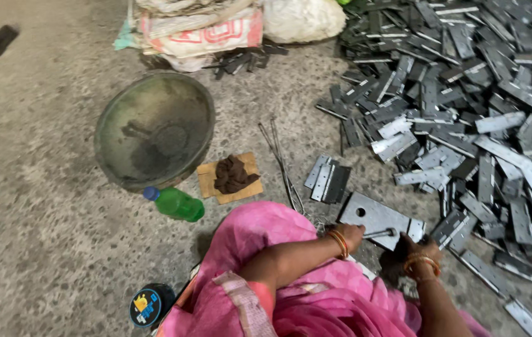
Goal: The person sits on the floor and assembles metal hinges by placing two hinge leaves on a metal block, inserting a pin, and striking it with a hammer. The person repeats this process for multiple hinges, placing finished units aside.
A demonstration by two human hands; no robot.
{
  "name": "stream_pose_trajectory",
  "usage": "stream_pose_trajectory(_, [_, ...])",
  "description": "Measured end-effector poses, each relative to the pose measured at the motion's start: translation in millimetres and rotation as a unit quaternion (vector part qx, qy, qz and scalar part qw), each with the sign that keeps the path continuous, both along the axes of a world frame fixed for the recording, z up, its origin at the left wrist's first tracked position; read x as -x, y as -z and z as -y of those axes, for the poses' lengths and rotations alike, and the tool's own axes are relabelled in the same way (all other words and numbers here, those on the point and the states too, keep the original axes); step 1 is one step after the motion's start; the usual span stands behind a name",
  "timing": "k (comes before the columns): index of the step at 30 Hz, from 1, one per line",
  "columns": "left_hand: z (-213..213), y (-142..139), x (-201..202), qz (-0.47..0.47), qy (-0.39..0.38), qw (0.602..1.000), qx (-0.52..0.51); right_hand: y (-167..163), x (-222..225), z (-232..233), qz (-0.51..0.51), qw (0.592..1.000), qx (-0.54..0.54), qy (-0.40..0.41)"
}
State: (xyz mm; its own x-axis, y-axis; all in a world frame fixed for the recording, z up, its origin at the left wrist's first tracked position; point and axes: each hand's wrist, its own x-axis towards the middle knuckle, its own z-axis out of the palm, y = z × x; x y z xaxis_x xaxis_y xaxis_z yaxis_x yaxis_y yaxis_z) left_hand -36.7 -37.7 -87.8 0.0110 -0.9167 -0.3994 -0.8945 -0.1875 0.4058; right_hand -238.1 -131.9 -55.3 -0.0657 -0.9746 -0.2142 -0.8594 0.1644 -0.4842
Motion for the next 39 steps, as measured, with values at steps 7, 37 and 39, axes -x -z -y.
stream_pose_trajectory(7, [1, -19, -15, -0.136, -0.094, 0.985, -0.04, -31, -7, -9, 0.116, 0.992, 0.018, 0.048])
stream_pose_trajectory(37, [18, -68, -24, -0.126, -0.043, 0.969, 0.206, 0, -19, -31, 0.247, 0.949, 0.004, 0.198])
stream_pose_trajectory(39, [27, -77, -19, -0.104, 0.006, 0.96, 0.259, 0, -21, -32, 0.268, 0.944, 0.069, 0.179])
